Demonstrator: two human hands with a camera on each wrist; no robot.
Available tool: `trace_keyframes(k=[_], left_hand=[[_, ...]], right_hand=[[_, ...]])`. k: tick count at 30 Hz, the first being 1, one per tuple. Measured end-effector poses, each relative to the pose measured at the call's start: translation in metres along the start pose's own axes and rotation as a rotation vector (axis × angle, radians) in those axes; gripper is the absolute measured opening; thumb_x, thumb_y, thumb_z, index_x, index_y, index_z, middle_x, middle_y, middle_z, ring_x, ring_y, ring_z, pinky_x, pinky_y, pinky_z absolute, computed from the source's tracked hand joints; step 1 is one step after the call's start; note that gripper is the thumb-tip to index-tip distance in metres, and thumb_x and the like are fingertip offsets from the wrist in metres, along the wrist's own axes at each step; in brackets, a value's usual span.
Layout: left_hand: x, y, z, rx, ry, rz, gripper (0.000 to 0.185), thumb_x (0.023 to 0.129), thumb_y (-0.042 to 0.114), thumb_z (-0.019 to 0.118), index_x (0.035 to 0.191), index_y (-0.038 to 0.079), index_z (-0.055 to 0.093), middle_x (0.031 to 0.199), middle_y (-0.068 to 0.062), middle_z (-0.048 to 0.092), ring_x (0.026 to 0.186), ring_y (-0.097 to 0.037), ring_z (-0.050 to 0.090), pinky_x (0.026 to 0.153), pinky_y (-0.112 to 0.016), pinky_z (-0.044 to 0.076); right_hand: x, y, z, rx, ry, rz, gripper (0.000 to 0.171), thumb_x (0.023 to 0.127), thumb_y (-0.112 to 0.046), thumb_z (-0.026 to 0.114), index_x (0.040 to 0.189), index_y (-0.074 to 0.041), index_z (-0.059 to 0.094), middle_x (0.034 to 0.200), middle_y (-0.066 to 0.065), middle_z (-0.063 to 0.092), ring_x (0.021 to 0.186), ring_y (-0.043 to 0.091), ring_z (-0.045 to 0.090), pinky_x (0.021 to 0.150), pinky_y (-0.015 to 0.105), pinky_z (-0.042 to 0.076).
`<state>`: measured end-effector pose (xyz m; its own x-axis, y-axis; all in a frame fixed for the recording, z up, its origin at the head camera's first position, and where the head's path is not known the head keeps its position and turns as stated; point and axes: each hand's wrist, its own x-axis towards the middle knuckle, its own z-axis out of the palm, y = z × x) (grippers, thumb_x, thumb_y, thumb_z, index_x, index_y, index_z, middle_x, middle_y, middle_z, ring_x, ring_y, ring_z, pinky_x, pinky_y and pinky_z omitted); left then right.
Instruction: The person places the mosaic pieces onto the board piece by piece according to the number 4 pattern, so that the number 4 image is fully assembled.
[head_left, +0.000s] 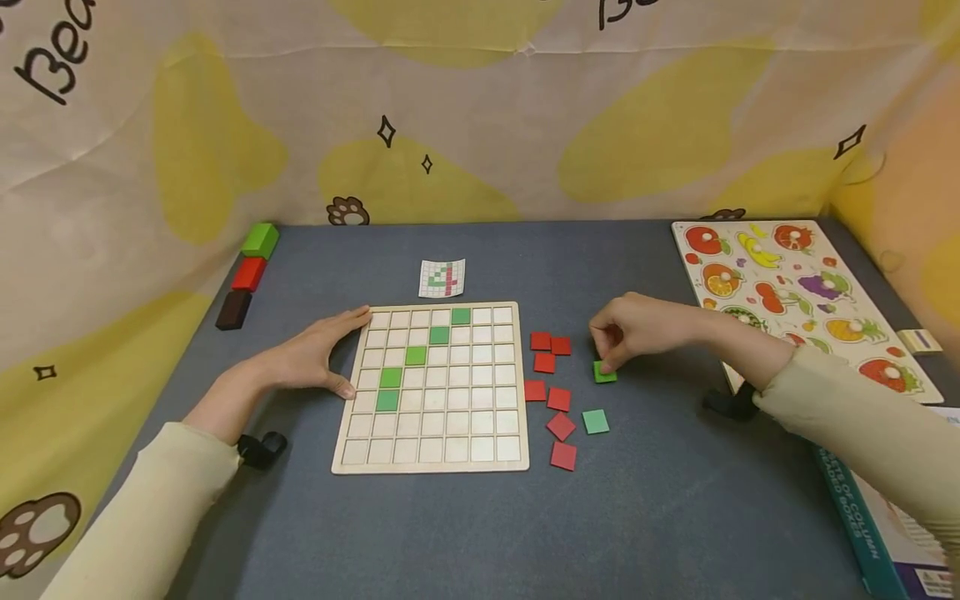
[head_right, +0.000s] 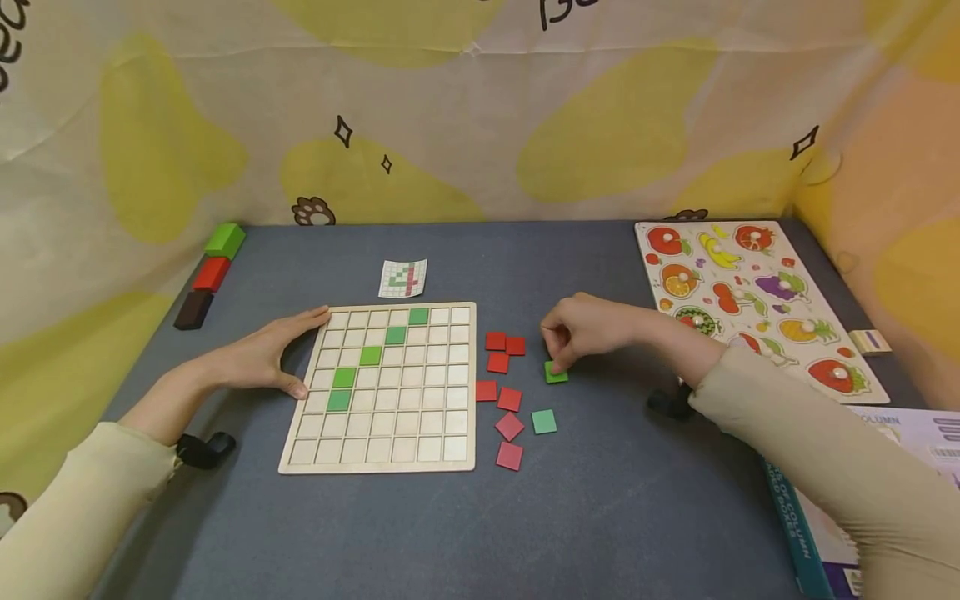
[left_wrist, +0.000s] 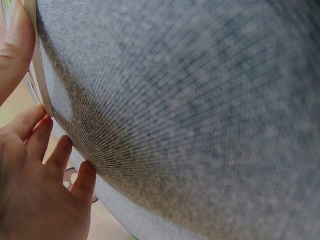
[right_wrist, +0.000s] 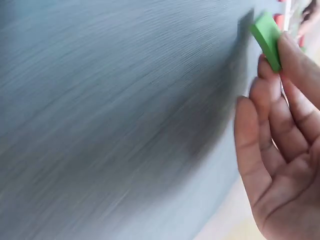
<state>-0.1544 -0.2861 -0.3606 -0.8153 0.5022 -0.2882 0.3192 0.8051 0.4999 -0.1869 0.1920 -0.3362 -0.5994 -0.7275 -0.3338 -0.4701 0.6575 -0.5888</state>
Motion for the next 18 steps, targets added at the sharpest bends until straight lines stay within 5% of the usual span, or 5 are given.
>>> trace_keyframes(k=[7,18], left_hand=[[0.000,0.001,-0.001,0.007,0.002,0.016,0.120,0.064,0.038,0.090,0.156,0.000,0.022,0.166,-0.022,0.014,0.151,-0.049,0.013,0.117,-0.068,0.015],[0.000,0.001,-0.002,-0.002,-0.004,0.000,0.120,0.066,0.036,0.090,0.157,0.001,0.021,0.167,-0.020,0.012,0.152,-0.048,0.012,0.118,-0.067,0.013]], right_hand=[[0.067,-0.053,0.011,0.100,0.148,-0.110,0.012,0.083,-0.023,0.080,0.089,-0.019,0.071,0.077,-0.005,0.069,0.070,0.009,0.059,0.066,0.023,0.046],[0.141,-0.136,0.051,0.115,0.128,-0.210,0.006,0.084,-0.009,0.074,0.089,-0.012,0.076,0.080,0.001,0.074,0.068,0.004,0.061,0.066,0.016,0.047]])
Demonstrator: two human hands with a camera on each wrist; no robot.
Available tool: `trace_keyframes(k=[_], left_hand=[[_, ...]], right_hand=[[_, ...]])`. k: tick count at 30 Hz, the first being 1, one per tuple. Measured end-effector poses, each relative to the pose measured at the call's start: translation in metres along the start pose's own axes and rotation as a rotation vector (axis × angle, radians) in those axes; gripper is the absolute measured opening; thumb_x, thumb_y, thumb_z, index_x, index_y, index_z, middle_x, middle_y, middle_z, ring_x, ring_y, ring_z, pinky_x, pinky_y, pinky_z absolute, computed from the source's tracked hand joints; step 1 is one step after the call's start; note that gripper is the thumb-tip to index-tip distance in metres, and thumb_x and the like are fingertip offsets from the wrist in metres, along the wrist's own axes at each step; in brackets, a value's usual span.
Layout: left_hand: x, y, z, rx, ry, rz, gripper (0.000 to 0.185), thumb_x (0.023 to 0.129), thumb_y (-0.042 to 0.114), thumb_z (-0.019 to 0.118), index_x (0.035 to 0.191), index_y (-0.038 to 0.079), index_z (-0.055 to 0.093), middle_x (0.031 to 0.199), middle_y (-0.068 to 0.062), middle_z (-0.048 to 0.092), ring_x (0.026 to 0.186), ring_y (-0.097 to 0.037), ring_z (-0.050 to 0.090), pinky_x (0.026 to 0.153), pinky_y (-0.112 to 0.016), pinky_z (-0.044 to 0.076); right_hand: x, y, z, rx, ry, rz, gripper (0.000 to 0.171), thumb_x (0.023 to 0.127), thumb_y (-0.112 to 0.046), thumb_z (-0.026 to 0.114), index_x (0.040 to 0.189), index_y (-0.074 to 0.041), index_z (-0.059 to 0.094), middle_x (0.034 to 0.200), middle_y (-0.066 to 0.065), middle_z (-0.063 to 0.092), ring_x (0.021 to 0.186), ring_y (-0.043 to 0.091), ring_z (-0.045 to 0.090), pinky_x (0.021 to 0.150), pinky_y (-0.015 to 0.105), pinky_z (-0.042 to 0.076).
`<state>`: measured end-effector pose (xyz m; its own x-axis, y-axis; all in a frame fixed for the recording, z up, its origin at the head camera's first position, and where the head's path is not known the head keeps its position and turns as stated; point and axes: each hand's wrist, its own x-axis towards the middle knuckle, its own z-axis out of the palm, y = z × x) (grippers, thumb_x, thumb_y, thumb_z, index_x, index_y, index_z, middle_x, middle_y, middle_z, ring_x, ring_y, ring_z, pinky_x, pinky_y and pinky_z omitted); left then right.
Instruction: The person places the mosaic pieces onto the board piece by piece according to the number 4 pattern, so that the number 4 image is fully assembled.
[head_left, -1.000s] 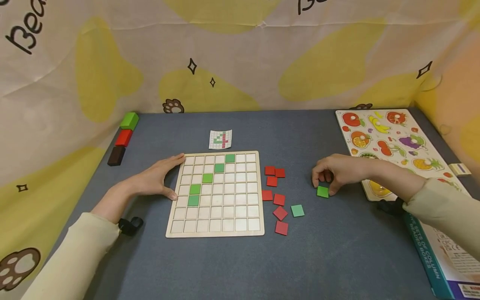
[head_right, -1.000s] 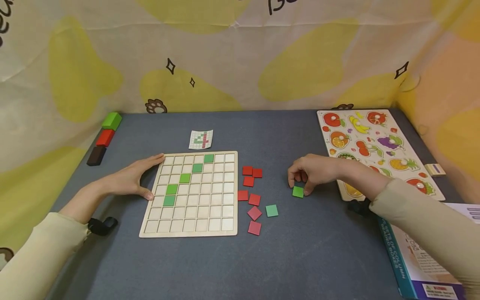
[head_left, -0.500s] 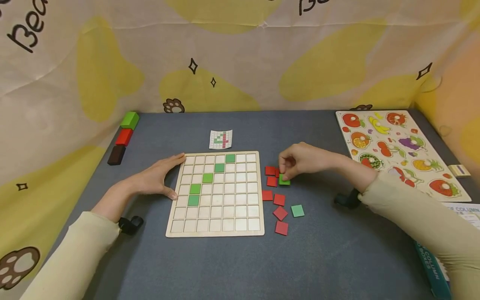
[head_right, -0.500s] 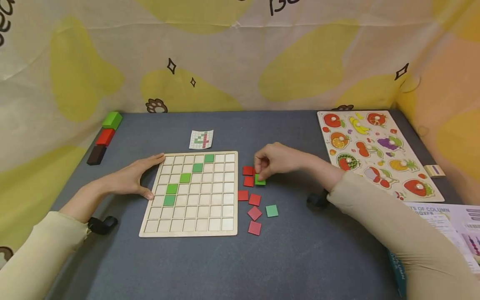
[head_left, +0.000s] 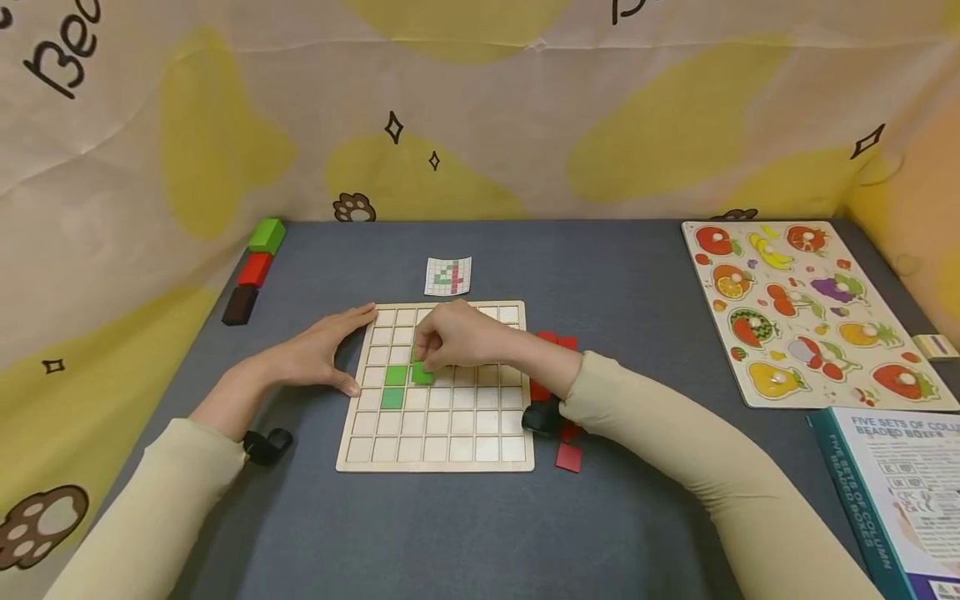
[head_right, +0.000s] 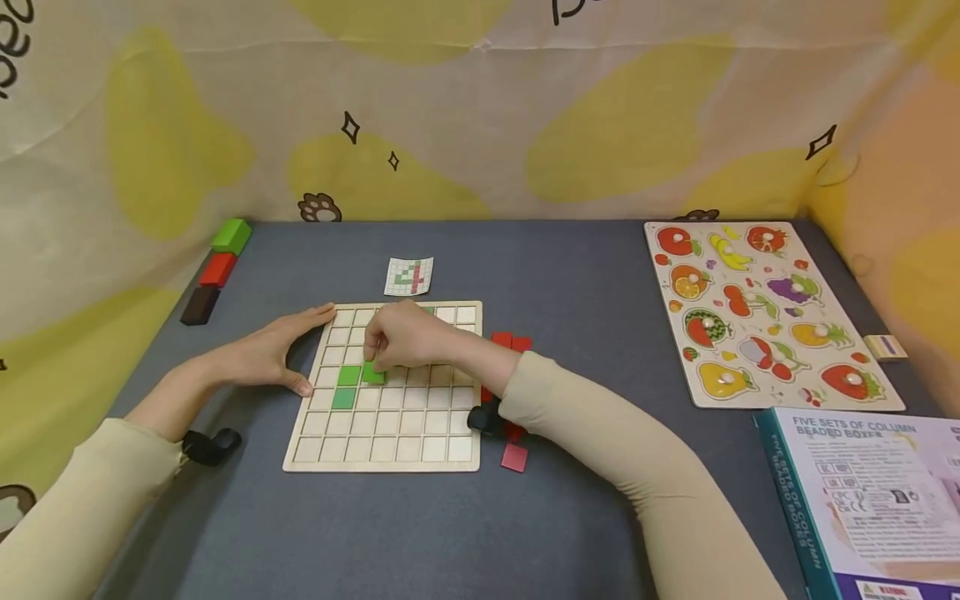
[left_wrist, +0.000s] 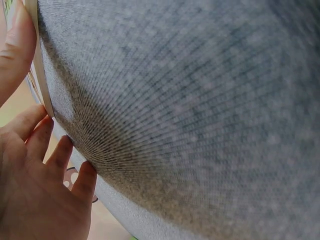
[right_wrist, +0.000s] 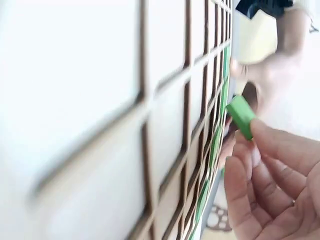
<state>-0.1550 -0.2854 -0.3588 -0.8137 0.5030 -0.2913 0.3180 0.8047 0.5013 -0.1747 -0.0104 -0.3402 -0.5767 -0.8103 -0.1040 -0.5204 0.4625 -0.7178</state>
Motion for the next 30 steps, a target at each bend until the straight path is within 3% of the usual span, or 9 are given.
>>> trace_keyframes(k=[5,10,19,26,30], left_hand=[[-0.001,0.001,-0.002,-0.008,0.002,0.004,0.119,0.065,0.036,0.090,0.157,0.001,0.022,0.166,-0.021,0.013,0.151,-0.048,0.011,0.118,-0.068,0.013],[-0.002,0.000,-0.003,-0.011,0.003,0.013,0.119,0.065,0.037,0.090,0.156,0.001,0.022,0.166,-0.021,0.013,0.151,-0.049,0.012,0.117,-0.068,0.013],[-0.005,0.000,-0.001,-0.012,0.014,0.017,0.119,0.064,0.035,0.090,0.155,-0.001,0.023,0.166,-0.023,0.014,0.151,-0.049,0.013,0.117,-0.068,0.014],[-0.002,0.001,0.001,-0.010,0.008,0.010,0.119,0.065,0.033,0.091,0.156,-0.001,0.022,0.166,-0.022,0.013,0.151,-0.049,0.012,0.117,-0.068,0.015],[-0.001,0.002,0.000,-0.014,0.006,0.008,0.119,0.065,0.033,0.090,0.156,0.000,0.022,0.166,-0.022,0.013,0.151,-0.049,0.012,0.117,-0.068,0.014]], right_hand=[[0.007,-0.011,0.013,-0.043,-0.033,0.025,0.006,0.082,-0.007,0.075,0.085,-0.013,0.076,0.079,0.000,0.075,0.070,0.005,0.061,0.065,0.016,0.047],[0.007,-0.018,0.020,-0.132,-0.049,-0.014,0.008,0.081,-0.008,0.076,0.078,-0.016,0.076,0.077,-0.005,0.074,0.074,0.005,0.062,0.068,0.017,0.047],[0.001,-0.015,0.018,-0.230,-0.026,-0.048,0.016,0.079,-0.002,0.071,0.069,-0.015,0.071,0.067,-0.009,0.061,0.067,0.005,0.053,0.065,0.017,0.043],[-0.043,0.019,-0.020,-0.174,-0.011,-0.060,0.010,0.082,-0.004,0.072,0.082,-0.014,0.074,0.076,-0.006,0.068,0.068,0.003,0.053,0.067,0.017,0.044],[-0.086,0.041,-0.038,-0.074,-0.086,-0.040,0.011,0.081,-0.006,0.077,0.086,-0.015,0.074,0.078,-0.005,0.069,0.070,0.004,0.059,0.067,0.019,0.050]])
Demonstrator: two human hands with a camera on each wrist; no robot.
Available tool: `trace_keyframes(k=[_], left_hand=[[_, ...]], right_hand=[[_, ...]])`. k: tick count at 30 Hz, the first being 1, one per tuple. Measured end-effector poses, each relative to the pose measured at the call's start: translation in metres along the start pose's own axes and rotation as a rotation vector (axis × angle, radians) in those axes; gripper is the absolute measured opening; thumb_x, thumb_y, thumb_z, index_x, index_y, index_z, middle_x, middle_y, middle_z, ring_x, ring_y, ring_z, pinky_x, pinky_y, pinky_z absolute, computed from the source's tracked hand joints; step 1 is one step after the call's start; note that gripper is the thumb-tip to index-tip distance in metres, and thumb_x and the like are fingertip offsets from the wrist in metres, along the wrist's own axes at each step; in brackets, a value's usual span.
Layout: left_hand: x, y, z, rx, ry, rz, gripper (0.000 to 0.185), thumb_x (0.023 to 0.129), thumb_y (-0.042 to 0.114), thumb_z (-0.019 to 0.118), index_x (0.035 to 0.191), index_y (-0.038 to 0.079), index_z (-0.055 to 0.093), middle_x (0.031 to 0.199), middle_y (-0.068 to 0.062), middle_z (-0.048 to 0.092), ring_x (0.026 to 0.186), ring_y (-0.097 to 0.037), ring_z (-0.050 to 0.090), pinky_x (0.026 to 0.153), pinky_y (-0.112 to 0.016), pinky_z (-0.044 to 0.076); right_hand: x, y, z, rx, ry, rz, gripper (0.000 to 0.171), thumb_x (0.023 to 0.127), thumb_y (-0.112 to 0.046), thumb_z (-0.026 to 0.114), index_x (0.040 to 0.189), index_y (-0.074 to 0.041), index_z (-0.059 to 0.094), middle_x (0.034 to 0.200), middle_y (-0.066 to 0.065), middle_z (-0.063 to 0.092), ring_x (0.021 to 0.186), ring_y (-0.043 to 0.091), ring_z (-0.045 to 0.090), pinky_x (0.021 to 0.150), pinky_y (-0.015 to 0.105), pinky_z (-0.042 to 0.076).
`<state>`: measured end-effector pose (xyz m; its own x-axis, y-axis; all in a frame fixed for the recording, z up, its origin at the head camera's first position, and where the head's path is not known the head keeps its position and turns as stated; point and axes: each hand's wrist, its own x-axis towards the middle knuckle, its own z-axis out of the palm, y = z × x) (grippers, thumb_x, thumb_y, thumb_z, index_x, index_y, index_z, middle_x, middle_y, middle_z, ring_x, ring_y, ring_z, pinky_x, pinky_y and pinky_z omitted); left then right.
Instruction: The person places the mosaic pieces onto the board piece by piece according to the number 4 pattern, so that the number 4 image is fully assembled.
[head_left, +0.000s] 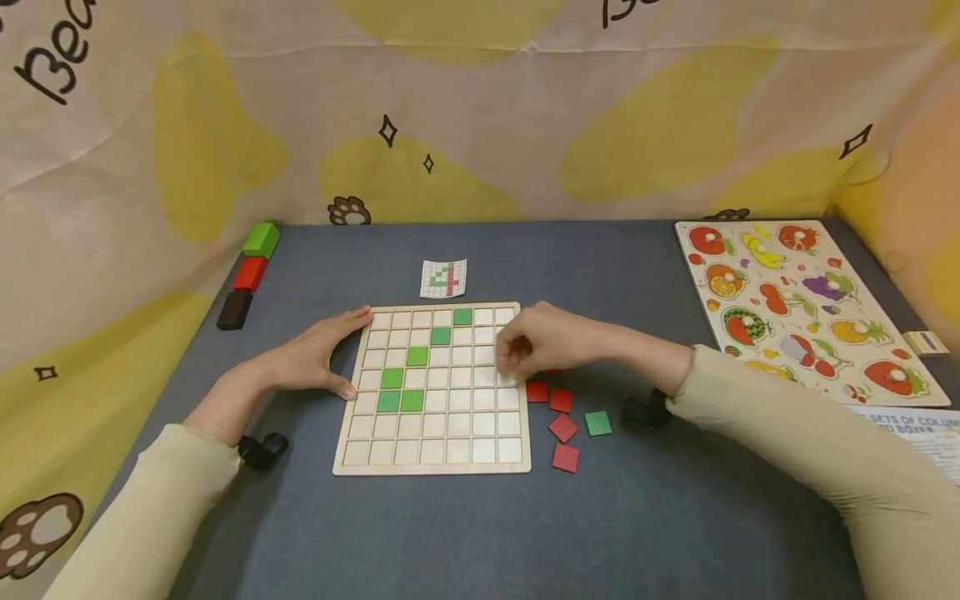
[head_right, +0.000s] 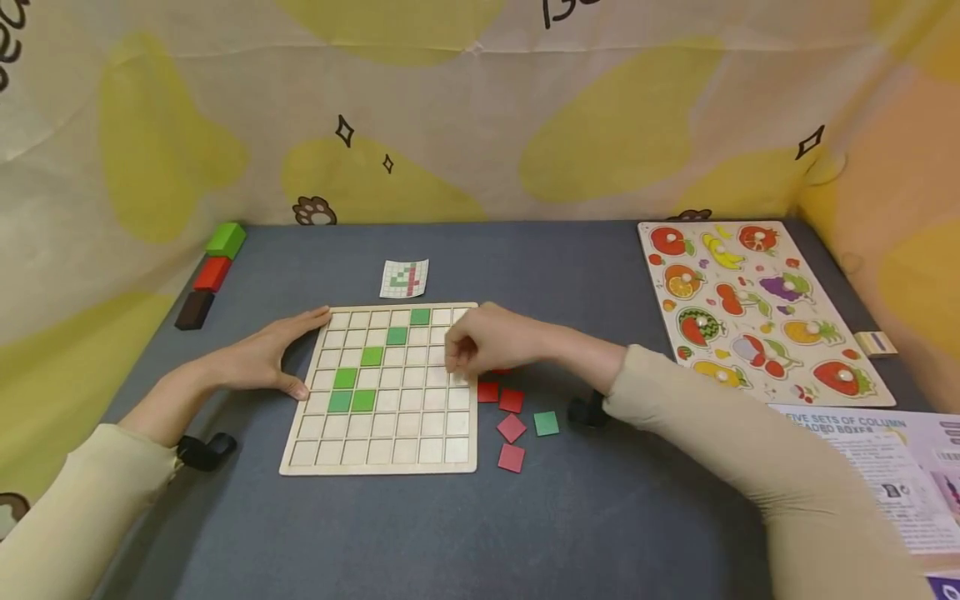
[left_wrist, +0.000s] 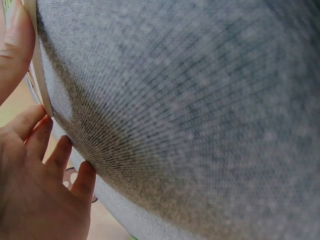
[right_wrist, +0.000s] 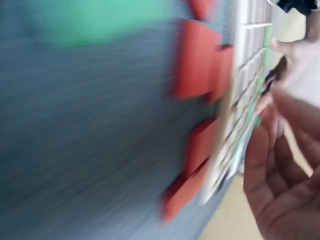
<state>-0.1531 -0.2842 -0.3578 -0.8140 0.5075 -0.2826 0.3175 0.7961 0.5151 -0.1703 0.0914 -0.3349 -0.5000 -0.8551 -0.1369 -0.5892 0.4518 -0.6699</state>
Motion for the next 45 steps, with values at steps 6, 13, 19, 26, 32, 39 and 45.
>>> trace_keyframes(k=[6,13,19,26,32,39,45], left_hand=[[-0.003,0.002,-0.001,-0.007,-0.002,-0.020,0.117,0.066,0.032,0.090,0.157,0.001,0.021,0.167,-0.020,0.013,0.151,-0.048,0.012,0.117,-0.068,0.013],[-0.001,0.002,-0.001,-0.007,-0.008,-0.019,0.117,0.067,0.033,0.089,0.157,0.002,0.021,0.167,-0.020,0.012,0.151,-0.048,0.012,0.117,-0.069,0.013],[0.000,0.001,0.001,-0.007,-0.005,-0.012,0.117,0.067,0.034,0.089,0.157,0.002,0.022,0.167,-0.020,0.013,0.151,-0.048,0.012,0.117,-0.069,0.013],[0.000,0.000,0.000,0.003,0.001,-0.006,0.118,0.065,0.032,0.090,0.156,0.000,0.022,0.166,-0.021,0.013,0.151,-0.048,0.012,0.118,-0.068,0.013],[0.000,0.001,0.000,0.007,-0.001,0.000,0.120,0.064,0.034,0.091,0.156,-0.001,0.022,0.166,-0.021,0.013,0.151,-0.049,0.011,0.117,-0.068,0.014],[0.001,-0.002,0.002,0.009,-0.005,-0.009,0.121,0.065,0.036,0.091,0.157,0.001,0.021,0.167,-0.019,0.012,0.152,-0.048,0.010,0.118,-0.067,0.013],[0.001,-0.004,0.001,0.010,0.002,-0.006,0.121,0.065,0.036,0.091,0.157,0.001,0.021,0.167,-0.020,0.013,0.152,-0.048,0.011,0.118,-0.068,0.013]], right_hand=[[-0.055,0.016,-0.005,0.077,-0.164,0.033,0.032,0.078,0.004,0.074,0.093,-0.023,0.077,0.089,-0.001,0.068,0.080,0.011,0.061,0.072,0.023,0.054],[-0.080,0.028,0.001,0.053,-0.244,0.072,0.039,0.074,0.001,0.081,0.095,-0.032,0.077,0.090,-0.002,0.061,0.077,0.010,0.056,0.068,0.021,0.050],[-0.081,0.026,0.007,-0.053,-0.227,0.059,0.034,0.069,-0.006,0.087,0.087,-0.030,0.071,0.085,-0.007,0.059,0.071,0.004,0.053,0.064,0.019,0.049],[-0.066,0.012,0.005,-0.094,-0.163,0.076,0.028,0.072,-0.016,0.087,0.073,-0.023,0.060,0.069,-0.013,0.058,0.061,0.000,0.050,0.057,0.018,0.044],[-0.030,-0.009,0.010,-0.002,0.030,0.024,0.018,0.078,-0.017,0.083,0.079,-0.020,0.065,0.071,-0.012,0.064,0.064,0.002,0.056,0.062,0.019,0.049],[0.028,-0.031,0.031,-0.001,0.167,0.020,0.005,0.083,-0.011,0.074,0.084,-0.015,0.072,0.074,-0.006,0.069,0.068,0.000,0.059,0.067,0.016,0.049],[0.061,-0.049,0.045,-0.025,0.170,0.055,0.006,0.082,-0.008,0.075,0.083,-0.013,0.074,0.076,-0.002,0.072,0.068,0.004,0.059,0.067,0.017,0.046]])
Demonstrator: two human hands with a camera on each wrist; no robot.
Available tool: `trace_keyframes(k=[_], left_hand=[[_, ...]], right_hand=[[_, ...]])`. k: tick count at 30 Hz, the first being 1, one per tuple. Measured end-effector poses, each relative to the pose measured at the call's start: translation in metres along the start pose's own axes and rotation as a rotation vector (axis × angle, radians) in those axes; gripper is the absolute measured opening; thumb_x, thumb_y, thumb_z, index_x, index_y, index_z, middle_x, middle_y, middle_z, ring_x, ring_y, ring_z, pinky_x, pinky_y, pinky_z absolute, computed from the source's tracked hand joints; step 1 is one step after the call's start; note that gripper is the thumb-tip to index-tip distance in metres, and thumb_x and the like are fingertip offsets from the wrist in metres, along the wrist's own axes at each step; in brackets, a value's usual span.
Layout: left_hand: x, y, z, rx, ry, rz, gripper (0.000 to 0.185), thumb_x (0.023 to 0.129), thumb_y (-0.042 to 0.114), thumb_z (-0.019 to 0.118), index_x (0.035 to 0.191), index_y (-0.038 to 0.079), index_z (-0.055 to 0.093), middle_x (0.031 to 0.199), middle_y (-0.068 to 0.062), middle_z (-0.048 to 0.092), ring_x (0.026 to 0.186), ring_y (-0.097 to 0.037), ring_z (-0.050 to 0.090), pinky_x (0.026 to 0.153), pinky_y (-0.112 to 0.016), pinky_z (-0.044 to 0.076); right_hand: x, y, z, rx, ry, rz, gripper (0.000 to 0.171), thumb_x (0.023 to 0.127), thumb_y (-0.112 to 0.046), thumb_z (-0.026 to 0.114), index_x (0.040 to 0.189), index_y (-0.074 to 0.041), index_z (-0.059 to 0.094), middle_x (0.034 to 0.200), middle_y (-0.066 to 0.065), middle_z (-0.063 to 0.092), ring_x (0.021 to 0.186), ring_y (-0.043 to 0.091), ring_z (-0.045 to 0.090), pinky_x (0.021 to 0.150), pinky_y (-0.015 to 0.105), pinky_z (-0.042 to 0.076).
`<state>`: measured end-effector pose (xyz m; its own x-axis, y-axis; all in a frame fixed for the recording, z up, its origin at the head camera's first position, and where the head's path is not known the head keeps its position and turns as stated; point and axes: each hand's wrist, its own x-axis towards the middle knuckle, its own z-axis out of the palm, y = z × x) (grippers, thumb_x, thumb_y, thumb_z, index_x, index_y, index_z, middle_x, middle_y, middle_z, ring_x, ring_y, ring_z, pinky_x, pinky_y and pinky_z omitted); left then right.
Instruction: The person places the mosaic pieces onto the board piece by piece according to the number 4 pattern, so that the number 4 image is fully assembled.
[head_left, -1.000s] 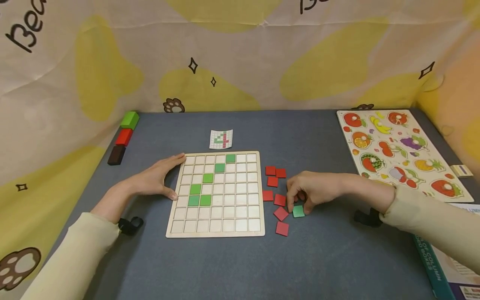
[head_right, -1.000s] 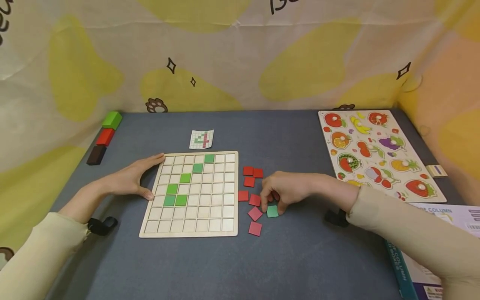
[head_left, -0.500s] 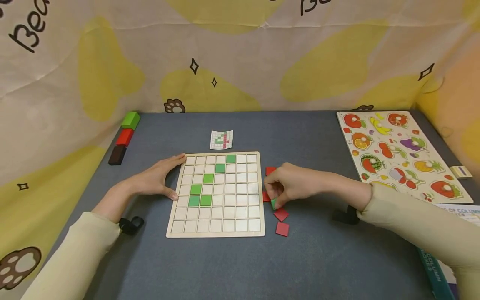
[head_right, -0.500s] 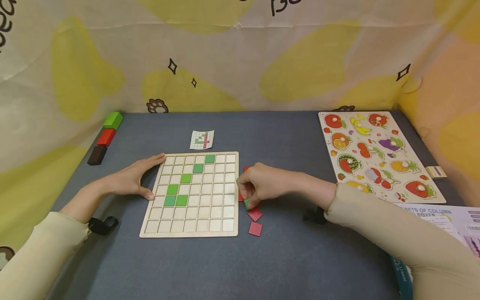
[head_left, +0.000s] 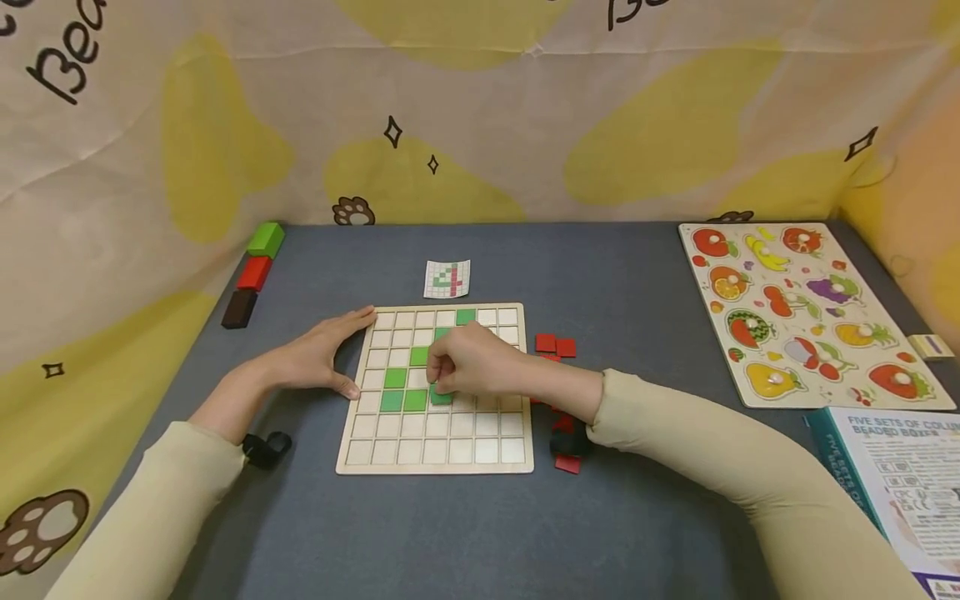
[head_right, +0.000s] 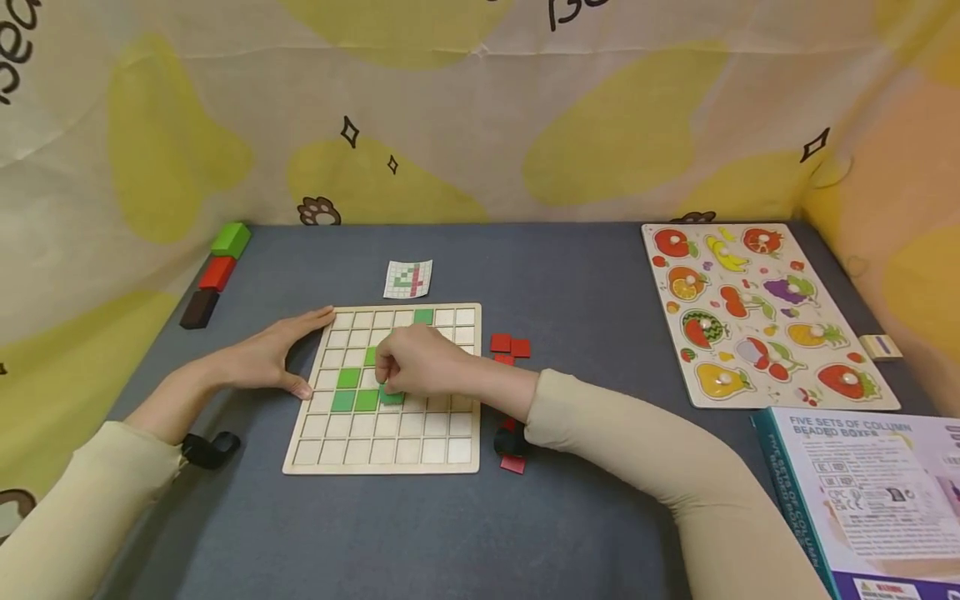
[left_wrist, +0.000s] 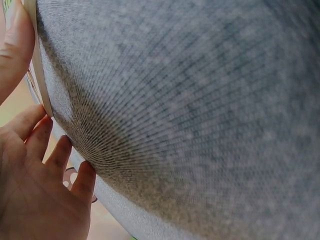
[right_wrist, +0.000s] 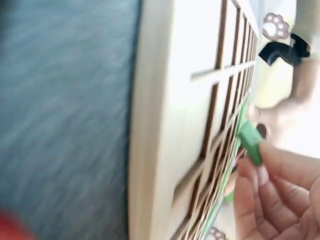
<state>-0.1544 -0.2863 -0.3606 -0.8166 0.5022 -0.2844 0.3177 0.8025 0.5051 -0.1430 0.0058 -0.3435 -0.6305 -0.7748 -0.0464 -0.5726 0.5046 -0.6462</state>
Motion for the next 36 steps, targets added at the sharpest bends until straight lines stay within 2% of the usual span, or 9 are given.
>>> trace_keyframes(k=[6,13,17,21,26,31,36], left_hand=[[0.001,0.001,0.000,-0.005,0.007,0.017,0.119,0.065,0.036,0.090,0.156,0.000,0.022,0.166,-0.022,0.014,0.151,-0.048,0.013,0.118,-0.067,0.013],[0.001,0.002,0.000,-0.001,0.007,0.008,0.119,0.065,0.036,0.090,0.156,0.001,0.022,0.166,-0.021,0.014,0.152,-0.047,0.012,0.118,-0.067,0.012],[0.001,0.002,0.000,0.000,0.002,0.005,0.120,0.065,0.036,0.090,0.156,0.001,0.022,0.166,-0.021,0.013,0.152,-0.048,0.012,0.118,-0.068,0.012],[0.000,0.002,-0.001,-0.001,-0.002,0.001,0.120,0.065,0.036,0.090,0.157,0.001,0.021,0.167,-0.020,0.012,0.152,-0.048,0.011,0.118,-0.068,0.012],[0.000,0.002,0.000,0.006,-0.005,-0.002,0.121,0.065,0.036,0.090,0.157,0.001,0.021,0.167,-0.019,0.012,0.152,-0.048,0.011,0.118,-0.068,0.013],[-0.001,0.002,0.000,-0.001,-0.008,-0.006,0.120,0.065,0.035,0.090,0.157,0.001,0.020,0.167,-0.019,0.012,0.152,-0.048,0.010,0.118,-0.068,0.013],[-0.001,0.003,-0.001,-0.002,-0.007,-0.003,0.119,0.065,0.034,0.090,0.157,0.001,0.021,0.167,-0.019,0.012,0.152,-0.048,0.010,0.118,-0.068,0.013]], right_hand=[[0.004,-0.006,0.011,-0.063,0.007,0.031,0.008,0.082,-0.008,0.075,0.078,-0.015,0.074,0.072,-0.006,0.070,0.069,0.006,0.059,0.068,0.020,0.048],[0.001,-0.007,0.013,-0.116,0.011,0.021,0.014,0.080,-0.006,0.075,0.071,-0.017,0.073,0.072,-0.009,0.068,0.072,0.006,0.058,0.068,0.021,0.047],[-0.001,-0.007,0.008,-0.167,-0.021,0.031,0.010,0.079,-0.008,0.074,0.078,-0.018,0.075,0.077,-0.009,0.067,0.076,0.007,0.057,0.067,0.022,0.047],[-0.005,0.003,-0.011,-0.197,-0.031,0.086,0.012,0.082,-0.012,0.075,0.093,-0.017,0.076,0.082,-0.005,0.067,0.079,0.011,0.057,0.067,0.025,0.047],[-0.019,0.037,-0.047,-0.179,-0.020,0.183,0.013,0.081,-0.010,0.077,0.094,-0.012,0.074,0.085,0.001,0.068,0.081,0.015,0.060,0.071,0.027,0.048],[-0.035,0.072,-0.079,-0.104,-0.111,0.301,0.025,0.082,-0.015,0.080,0.102,-0.008,0.068,0.098,0.008,0.067,0.090,0.020,0.060,0.078,0.030,0.049],[-0.044,0.092,-0.088,-0.096,-0.181,0.341,0.029,0.082,-0.021,0.079,0.104,-0.007,0.066,0.102,0.010,0.064,0.094,0.021,0.058,0.079,0.030,0.047]])
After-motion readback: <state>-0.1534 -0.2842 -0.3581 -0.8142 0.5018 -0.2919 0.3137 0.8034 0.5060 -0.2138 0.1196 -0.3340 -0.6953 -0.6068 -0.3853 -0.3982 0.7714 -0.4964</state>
